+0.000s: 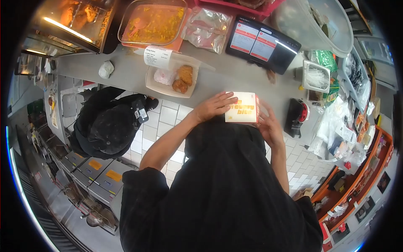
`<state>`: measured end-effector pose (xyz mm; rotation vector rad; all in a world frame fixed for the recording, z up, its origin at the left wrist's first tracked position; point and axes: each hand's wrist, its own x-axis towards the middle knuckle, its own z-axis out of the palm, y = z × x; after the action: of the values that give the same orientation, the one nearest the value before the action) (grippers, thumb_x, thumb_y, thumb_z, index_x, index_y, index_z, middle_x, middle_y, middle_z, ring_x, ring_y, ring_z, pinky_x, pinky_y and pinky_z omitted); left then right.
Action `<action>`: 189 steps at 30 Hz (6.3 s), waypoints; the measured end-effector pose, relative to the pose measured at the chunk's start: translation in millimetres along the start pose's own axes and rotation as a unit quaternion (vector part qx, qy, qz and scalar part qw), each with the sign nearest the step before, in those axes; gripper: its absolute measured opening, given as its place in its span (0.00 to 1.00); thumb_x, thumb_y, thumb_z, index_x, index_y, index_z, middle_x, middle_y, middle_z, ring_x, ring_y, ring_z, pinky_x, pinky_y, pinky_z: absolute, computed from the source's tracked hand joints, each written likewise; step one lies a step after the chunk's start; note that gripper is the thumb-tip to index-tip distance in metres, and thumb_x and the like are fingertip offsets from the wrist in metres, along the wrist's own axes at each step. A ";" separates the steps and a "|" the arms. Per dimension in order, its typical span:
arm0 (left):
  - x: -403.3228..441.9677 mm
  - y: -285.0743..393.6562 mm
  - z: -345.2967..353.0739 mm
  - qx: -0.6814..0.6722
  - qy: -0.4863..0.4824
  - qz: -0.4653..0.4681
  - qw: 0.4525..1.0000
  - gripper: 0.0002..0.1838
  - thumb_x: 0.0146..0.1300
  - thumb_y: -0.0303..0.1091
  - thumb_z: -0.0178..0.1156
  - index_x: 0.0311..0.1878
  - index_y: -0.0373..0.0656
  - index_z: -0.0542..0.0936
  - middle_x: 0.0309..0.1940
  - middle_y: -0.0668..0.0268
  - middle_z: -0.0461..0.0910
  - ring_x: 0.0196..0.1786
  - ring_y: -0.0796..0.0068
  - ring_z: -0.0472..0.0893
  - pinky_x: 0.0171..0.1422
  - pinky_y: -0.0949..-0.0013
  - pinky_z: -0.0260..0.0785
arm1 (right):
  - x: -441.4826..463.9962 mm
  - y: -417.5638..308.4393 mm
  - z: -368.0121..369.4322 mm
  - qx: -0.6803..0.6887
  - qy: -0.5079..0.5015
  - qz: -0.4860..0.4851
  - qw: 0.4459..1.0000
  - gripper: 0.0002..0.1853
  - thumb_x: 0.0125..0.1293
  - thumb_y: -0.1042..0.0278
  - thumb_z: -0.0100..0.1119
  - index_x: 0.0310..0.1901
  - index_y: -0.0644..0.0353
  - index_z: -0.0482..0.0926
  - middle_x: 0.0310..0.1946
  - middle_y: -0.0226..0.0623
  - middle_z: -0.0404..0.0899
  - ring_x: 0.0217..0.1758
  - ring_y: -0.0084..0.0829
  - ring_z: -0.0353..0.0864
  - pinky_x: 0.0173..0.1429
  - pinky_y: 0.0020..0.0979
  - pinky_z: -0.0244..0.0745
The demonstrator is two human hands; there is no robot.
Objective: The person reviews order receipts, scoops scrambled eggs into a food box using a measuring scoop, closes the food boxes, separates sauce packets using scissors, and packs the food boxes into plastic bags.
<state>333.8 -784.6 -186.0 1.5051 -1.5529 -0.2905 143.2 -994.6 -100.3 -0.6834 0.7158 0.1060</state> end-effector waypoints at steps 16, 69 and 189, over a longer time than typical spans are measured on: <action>61.6 39.0 2.5 0.140 -0.213 -0.111 0.960 0.44 0.49 0.52 0.72 0.71 0.64 0.66 0.78 0.64 0.53 0.80 0.51 0.47 0.77 0.35 0.46 | 9.1 20.0 14.0 -0.216 0.137 -0.074 0.964 0.41 0.59 0.79 0.67 0.70 0.58 0.53 0.46 0.49 0.82 0.48 0.33 0.84 0.53 0.30 0.80; 89.4 63.5 43.5 0.197 -0.165 -0.210 0.943 0.50 0.33 0.34 0.78 0.66 0.49 0.68 0.69 0.54 0.59 0.73 0.48 0.57 0.72 0.21 0.38 | 13.5 34.9 -24.0 -0.146 0.142 -0.099 0.974 0.35 0.58 0.73 0.72 0.65 0.61 0.65 0.36 0.32 0.81 0.38 0.23 0.80 0.46 0.27 0.76; 329.2 204.7 259.7 -0.390 0.085 -0.538 0.743 0.07 0.73 0.30 0.56 0.48 0.39 0.71 0.42 0.61 0.82 0.40 0.73 0.84 0.47 0.72 0.76 | -124.6 -252.4 -417.4 -0.694 0.455 -0.313 0.462 0.16 0.63 0.67 0.60 0.53 0.50 0.77 0.46 0.37 0.78 0.49 0.42 0.78 0.51 0.46 0.66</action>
<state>66.7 -1137.1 -37.3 1.4642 -0.1285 -1.2432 -109.9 -1429.6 -113.8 -2.7351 1.2908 -0.4992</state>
